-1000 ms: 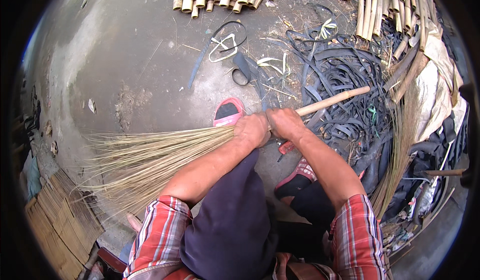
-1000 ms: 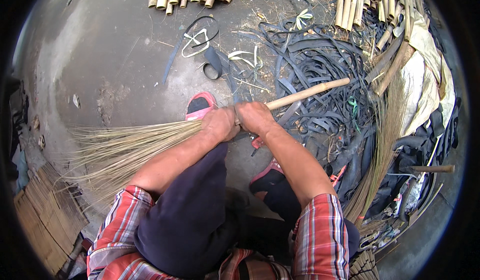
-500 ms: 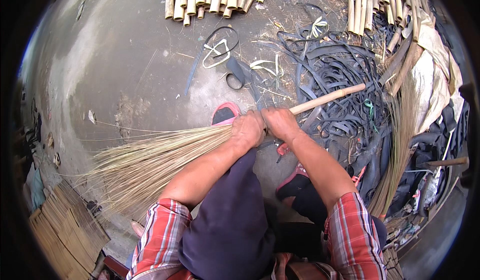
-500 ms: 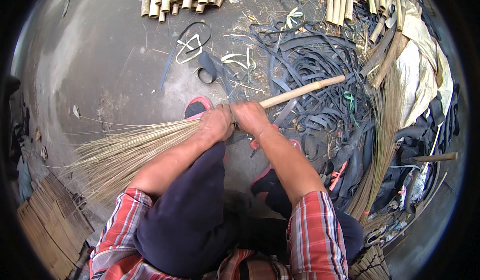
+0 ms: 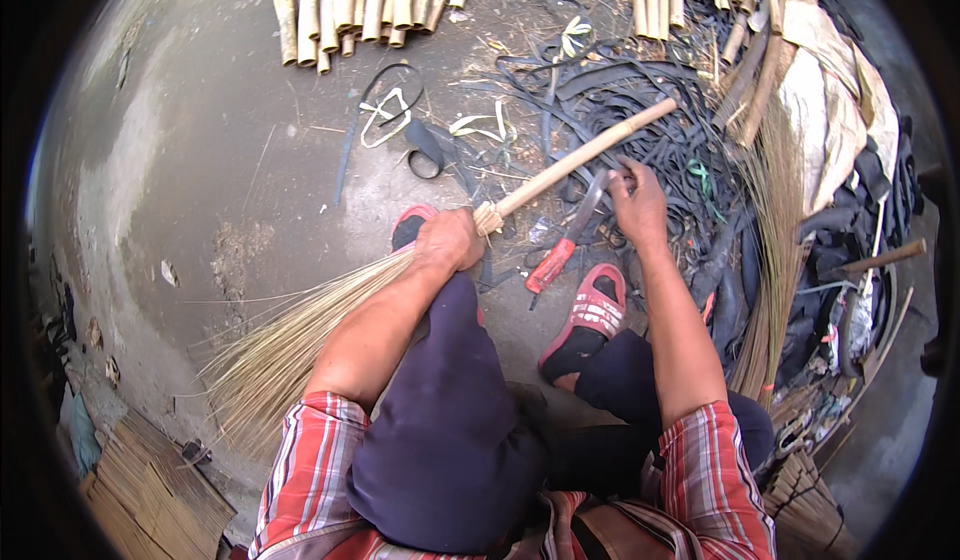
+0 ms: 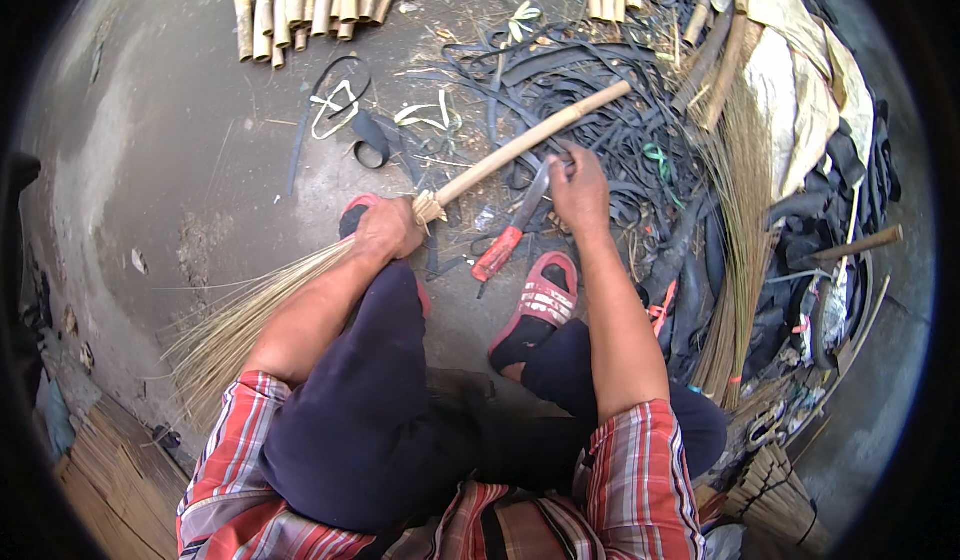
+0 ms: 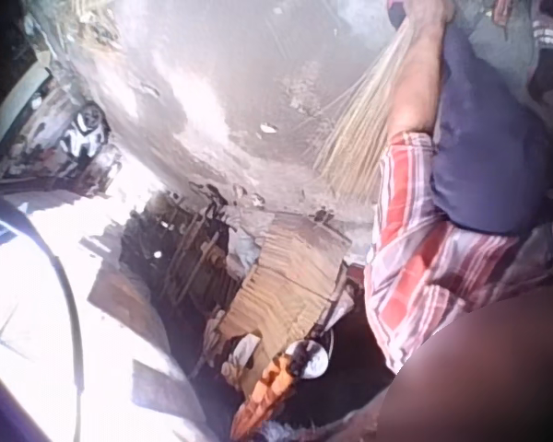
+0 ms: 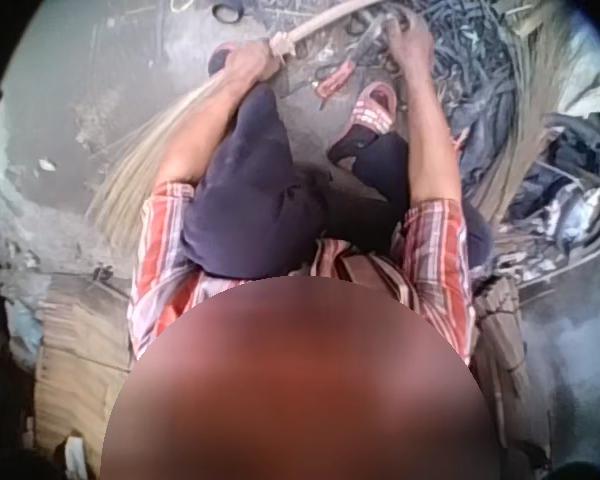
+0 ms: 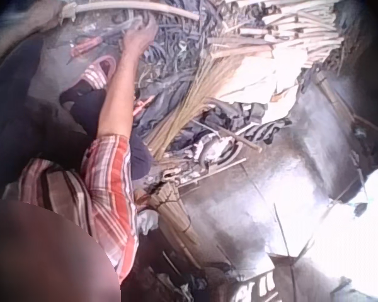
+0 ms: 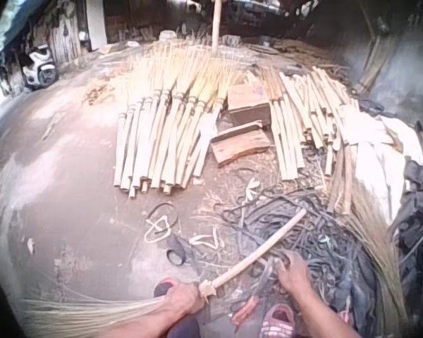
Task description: The person sits on the floor and assembles a broom by bundling straw-like bristles, attaching them to a wooden handle, and securing the bundle with black rubber strips. They use scissors to trim excess material and place the finished broom with others nearby.
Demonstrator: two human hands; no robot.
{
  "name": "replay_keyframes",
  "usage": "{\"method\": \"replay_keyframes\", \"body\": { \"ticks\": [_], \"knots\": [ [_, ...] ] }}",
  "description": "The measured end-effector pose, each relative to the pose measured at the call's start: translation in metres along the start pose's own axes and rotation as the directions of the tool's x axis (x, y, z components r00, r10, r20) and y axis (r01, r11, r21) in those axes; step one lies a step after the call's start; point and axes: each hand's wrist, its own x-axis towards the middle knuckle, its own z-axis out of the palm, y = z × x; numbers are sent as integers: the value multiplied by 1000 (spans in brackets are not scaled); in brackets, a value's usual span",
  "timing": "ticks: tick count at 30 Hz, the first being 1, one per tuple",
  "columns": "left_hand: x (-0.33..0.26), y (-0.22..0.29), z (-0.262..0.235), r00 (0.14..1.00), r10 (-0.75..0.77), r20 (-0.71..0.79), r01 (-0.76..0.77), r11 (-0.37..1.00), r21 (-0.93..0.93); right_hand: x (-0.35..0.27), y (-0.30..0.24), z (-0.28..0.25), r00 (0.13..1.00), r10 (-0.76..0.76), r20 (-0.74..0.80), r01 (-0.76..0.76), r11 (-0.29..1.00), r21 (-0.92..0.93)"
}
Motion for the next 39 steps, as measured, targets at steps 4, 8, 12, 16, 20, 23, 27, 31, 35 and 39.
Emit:
{"method": "replay_keyframes", "body": {
  "ticks": [4, 8, 12, 16, 20, 23, 27, 31, 35, 39],
  "knots": [
    [6, 2, -6, 1000, 9, 2, -9, 999, 49, -31, 76, -35, 942, 318, -107, -329, 939, -99],
    [5, -1, -12, 999, 5, -50, -2, 998, 56, -68, 102, -5, 923, 382, 36, -370, 912, -176],
    [0, -3, -11, 998, 5, -63, -2, 999, 39, -73, 90, 42, 709, 677, 200, -702, 704, 105],
    [-1, -1, -12, 998, -16, -67, 18, 999, 32, -69, 73, 64, 635, 723, 273, -755, 505, 419],
    [-1, -1, -12, 998, -7, -59, 9, 999, 31, -69, 52, 68, 801, 595, 62, -505, 616, 605],
    [-1, -3, -10, 998, -19, -60, 19, 1000, 12, -73, 26, 59, 884, 458, 92, -364, 552, 751],
    [0, -6, -6, 995, -2, -103, 6, 1000, 31, -62, -13, 21, 899, 406, 162, -394, 592, 703],
    [-1, -6, -5, 994, -15, -107, 18, 999, 29, -9, -38, -49, 942, 328, 68, -270, 619, 737],
    [0, -2, -6, 996, -48, -73, 51, 998, 43, 51, -22, -131, 963, 172, -207, 60, 612, 788],
    [0, 0, -8, 995, -61, -77, 65, 997, 52, 70, 50, -169, 764, 222, -606, -86, 966, 244]
  ]
}}
